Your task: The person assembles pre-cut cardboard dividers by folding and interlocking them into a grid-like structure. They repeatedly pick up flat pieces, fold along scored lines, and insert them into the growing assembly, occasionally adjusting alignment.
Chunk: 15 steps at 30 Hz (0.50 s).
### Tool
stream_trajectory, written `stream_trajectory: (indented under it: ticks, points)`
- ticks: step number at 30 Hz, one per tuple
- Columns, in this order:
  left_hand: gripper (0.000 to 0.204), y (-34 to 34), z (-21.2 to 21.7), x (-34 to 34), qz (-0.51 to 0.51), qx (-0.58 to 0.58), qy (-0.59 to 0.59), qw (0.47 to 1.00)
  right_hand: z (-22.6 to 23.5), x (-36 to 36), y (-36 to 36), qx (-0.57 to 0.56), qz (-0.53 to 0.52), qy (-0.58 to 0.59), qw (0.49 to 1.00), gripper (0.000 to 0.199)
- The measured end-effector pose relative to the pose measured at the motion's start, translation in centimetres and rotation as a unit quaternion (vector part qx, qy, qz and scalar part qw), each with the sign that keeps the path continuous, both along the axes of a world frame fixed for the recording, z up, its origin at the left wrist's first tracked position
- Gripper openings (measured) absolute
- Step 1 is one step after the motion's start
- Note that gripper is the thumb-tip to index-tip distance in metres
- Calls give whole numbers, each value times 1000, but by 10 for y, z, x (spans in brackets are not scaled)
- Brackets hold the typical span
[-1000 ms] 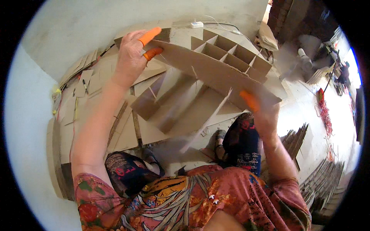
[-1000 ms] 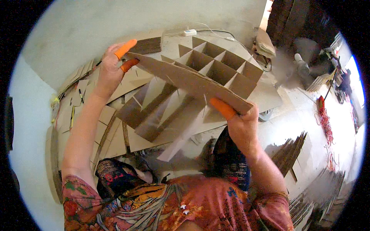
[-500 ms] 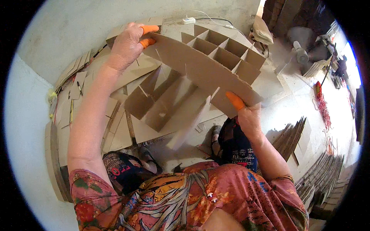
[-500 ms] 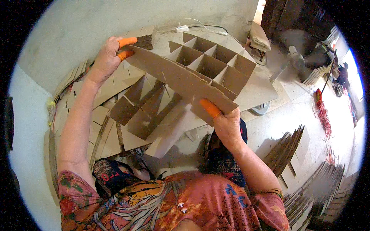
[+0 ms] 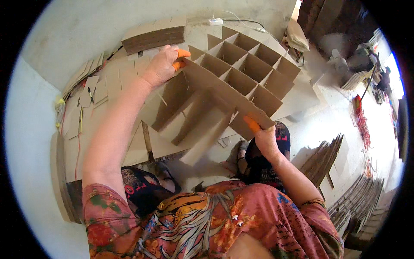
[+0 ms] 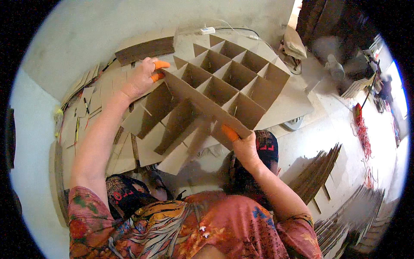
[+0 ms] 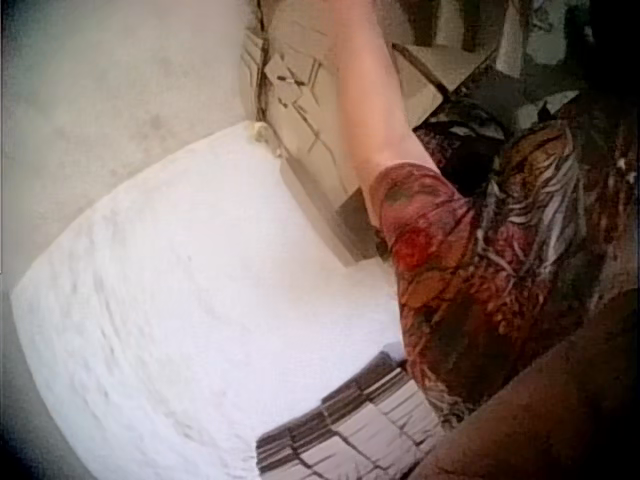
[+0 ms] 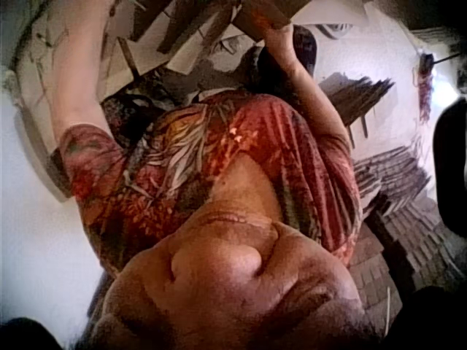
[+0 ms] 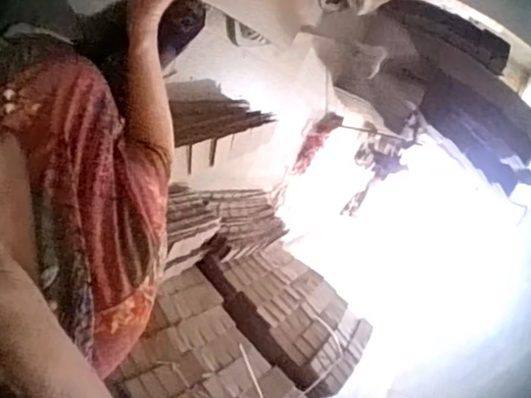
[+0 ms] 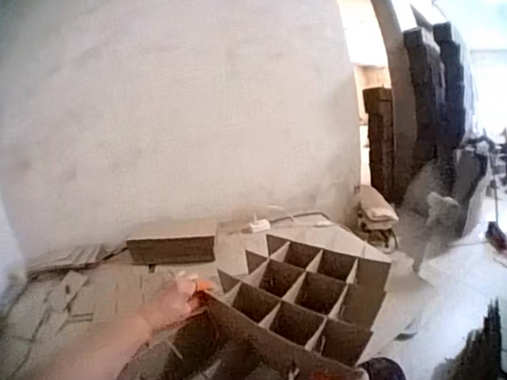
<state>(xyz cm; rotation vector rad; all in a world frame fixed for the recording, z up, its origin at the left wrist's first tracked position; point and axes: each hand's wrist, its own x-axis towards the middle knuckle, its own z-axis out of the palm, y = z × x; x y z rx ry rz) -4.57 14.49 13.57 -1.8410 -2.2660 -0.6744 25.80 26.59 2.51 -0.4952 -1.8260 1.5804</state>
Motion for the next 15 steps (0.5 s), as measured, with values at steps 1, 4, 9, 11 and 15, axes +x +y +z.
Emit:
stream_trajectory:
  ticks: [1,4,9,11,15]
  points:
    - [35,-1,-7,3,-8,7,12,1000,1,2,-1,7,0,-21,1000,20]
    - [41,-9,-13,5,-9,128,107,986,5,2,5,12,37,-31,999,33]
    - [42,-30,-8,90,66,54,2,996,53,10,15,253,-32,19,967,52]
    - [40,-36,-15,109,108,-74,-23,991,59,9,23,371,36,-34,927,53]
    - [31,-38,-46,102,162,-186,-22,969,80,16,21,392,107,-123,905,52]
